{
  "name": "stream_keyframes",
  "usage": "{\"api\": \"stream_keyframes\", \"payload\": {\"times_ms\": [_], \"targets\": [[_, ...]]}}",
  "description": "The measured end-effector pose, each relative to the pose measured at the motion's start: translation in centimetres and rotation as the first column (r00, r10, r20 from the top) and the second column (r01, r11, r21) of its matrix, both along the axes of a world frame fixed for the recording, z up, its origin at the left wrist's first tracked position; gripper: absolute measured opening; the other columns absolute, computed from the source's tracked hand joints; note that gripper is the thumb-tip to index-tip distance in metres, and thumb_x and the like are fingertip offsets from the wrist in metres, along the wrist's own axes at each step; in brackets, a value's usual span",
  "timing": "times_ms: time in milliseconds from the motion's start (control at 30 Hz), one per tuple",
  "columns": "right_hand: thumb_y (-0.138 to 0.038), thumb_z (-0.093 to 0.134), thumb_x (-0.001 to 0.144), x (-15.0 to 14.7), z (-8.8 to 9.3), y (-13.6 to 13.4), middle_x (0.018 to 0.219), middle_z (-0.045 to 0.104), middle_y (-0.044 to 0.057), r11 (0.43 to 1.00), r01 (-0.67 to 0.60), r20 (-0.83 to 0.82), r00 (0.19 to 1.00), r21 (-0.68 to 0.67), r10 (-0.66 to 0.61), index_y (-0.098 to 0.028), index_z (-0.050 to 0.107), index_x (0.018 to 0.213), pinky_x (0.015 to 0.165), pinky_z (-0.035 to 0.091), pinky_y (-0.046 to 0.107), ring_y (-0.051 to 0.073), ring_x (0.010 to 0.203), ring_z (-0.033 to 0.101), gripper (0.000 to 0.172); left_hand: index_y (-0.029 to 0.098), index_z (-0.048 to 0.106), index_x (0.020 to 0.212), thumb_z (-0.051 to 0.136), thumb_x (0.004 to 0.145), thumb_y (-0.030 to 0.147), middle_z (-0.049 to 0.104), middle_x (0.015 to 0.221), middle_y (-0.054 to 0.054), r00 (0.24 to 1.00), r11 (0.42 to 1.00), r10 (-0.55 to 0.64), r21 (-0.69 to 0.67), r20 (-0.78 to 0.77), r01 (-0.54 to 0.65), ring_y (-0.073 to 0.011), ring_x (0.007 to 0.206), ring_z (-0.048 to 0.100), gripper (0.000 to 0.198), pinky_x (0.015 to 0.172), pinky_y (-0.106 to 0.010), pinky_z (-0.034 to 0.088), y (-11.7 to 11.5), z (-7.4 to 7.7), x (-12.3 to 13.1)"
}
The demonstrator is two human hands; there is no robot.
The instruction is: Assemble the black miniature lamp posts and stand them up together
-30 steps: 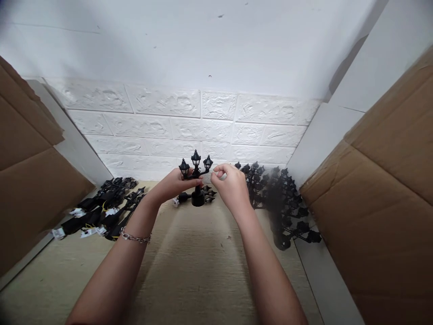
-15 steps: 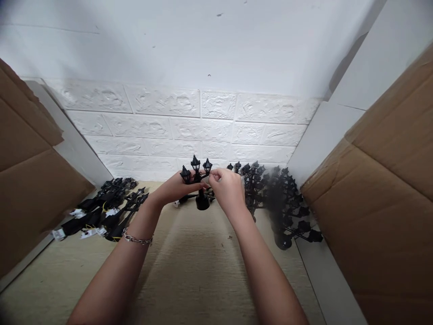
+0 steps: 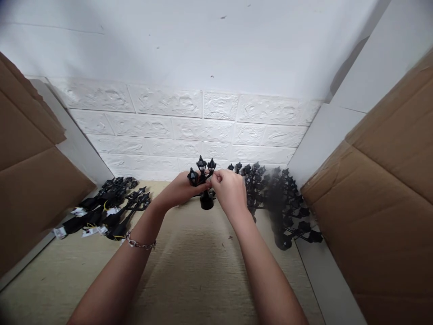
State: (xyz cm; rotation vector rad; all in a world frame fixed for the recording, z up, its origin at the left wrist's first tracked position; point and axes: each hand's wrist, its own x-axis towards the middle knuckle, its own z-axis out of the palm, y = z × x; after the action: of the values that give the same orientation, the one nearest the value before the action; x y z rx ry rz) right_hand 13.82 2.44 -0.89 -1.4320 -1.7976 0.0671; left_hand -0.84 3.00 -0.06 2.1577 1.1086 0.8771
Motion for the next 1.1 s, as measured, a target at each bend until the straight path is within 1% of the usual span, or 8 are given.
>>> {"api": "stream_keyframes", "payload": {"times_ms": [133,333,433,600,800,933,1033,1100], "targets": [[-0.021,0.044,0.072,-0.3,-0.2,0.0,0.055,0.05,-0.001,0.999,0.015,0.004,1.0,0.034,-0.016,-0.018,0.049,0.051,0.053,0.026,0.024,0.011,0.053,0.042,0.022,0.014,0.061,0.085,0.047,0.078,0.031,0.062,0.08,-0.002,1.0,1.0,0.006,0.026,-0.026,-0.006,-0.0157,0.075,0.053,0.023,0.067,-0.026,0.041,0.0,0.0,0.0],[-0.021,0.044,0.071,-0.4,-0.2,0.0,0.056,0.05,-0.001,0.997,0.033,-0.003,0.999,0.065,-0.033,-0.019,0.046,0.051,0.053,0.026,0.024,0.012,0.054,0.042,0.02,0.015,0.06,0.081,0.048,0.078,0.027,0.063,0.089,-0.003,1.0,0.999,-0.001,0.034,-0.018,0.002,-0.0167,0.083,0.055,0.017,0.073,-0.027,0.041,-0.2,0.2,-0.1],[-0.02,0.044,0.071,-0.4,-0.2,0.0,0.054,0.047,-0.001,0.996,0.038,-0.004,0.999,0.079,-0.038,-0.019,0.042,0.05,0.052,0.026,0.024,0.012,0.053,0.041,0.021,0.015,0.06,0.083,0.048,0.077,0.025,0.063,0.087,-0.003,1.0,0.999,0.003,0.04,-0.024,-0.002,-0.0169,0.082,0.055,0.016,0.073,-0.028,0.042,-0.2,0.2,-0.1],[-0.019,0.044,0.069,-0.5,-0.3,0.0,0.054,0.046,-0.001,0.995,0.039,-0.03,0.999,0.089,-0.036,-0.018,0.042,0.05,0.053,0.026,0.024,0.011,0.053,0.039,0.019,0.015,0.059,0.078,0.048,0.078,0.024,0.062,0.085,-0.003,1.0,0.999,-0.02,0.038,-0.015,0.02,-0.0173,0.086,0.055,0.014,0.078,-0.029,0.042,-0.2,0.3,-0.1],[-0.019,0.046,0.069,-0.5,-0.3,-0.2,0.055,0.045,-0.002,0.995,0.049,-0.049,0.998,0.086,-0.045,-0.018,0.042,0.052,0.053,0.026,0.024,0.011,0.053,0.039,0.017,0.015,0.06,0.086,0.049,0.078,0.025,0.063,0.087,-0.004,1.0,0.999,-0.003,0.042,-0.031,0.004,-0.0176,0.083,0.055,0.017,0.074,-0.03,0.042,-0.3,0.2,-0.1],[-0.018,0.047,0.069,-0.4,0.0,-0.6,0.055,0.046,-0.003,0.992,0.047,-0.073,0.997,0.117,-0.039,-0.018,0.045,0.053,0.054,0.028,0.023,0.01,0.054,0.041,0.016,0.015,0.061,0.087,0.051,0.078,0.027,0.063,0.088,-0.004,0.998,0.999,-0.051,0.014,0.042,0.051,-0.0185,0.091,0.055,0.018,0.082,-0.032,0.042,-0.3,0.3,-0.3],[-0.017,0.047,0.07,-0.3,0.6,-1.1,0.055,0.047,-0.003,0.987,0.03,-0.068,0.998,0.157,-0.019,-0.018,0.051,0.055,0.054,0.029,0.023,0.01,0.052,0.042,0.016,0.017,0.06,0.1,0.053,0.078,0.029,0.063,0.092,-0.004,0.979,0.991,-0.124,-0.028,0.16,0.13,-0.018,0.093,0.055,0.026,0.086,-0.033,0.042,-0.3,0.5,-0.5],[-0.017,0.047,0.071,-0.3,1.1,-1.6,0.055,0.049,-0.002,0.983,0.023,-0.054,0.998,0.18,-0.013,-0.018,0.055,0.056,0.054,0.03,0.023,0.01,0.052,0.043,0.017,0.017,0.056,0.109,0.056,0.077,0.03,0.063,0.092,-0.005,0.955,0.977,-0.158,-0.103,0.25,0.189,-0.0174,0.09,0.057,0.035,0.084,-0.034,0.043,-0.3,0.7,-0.7]]}}
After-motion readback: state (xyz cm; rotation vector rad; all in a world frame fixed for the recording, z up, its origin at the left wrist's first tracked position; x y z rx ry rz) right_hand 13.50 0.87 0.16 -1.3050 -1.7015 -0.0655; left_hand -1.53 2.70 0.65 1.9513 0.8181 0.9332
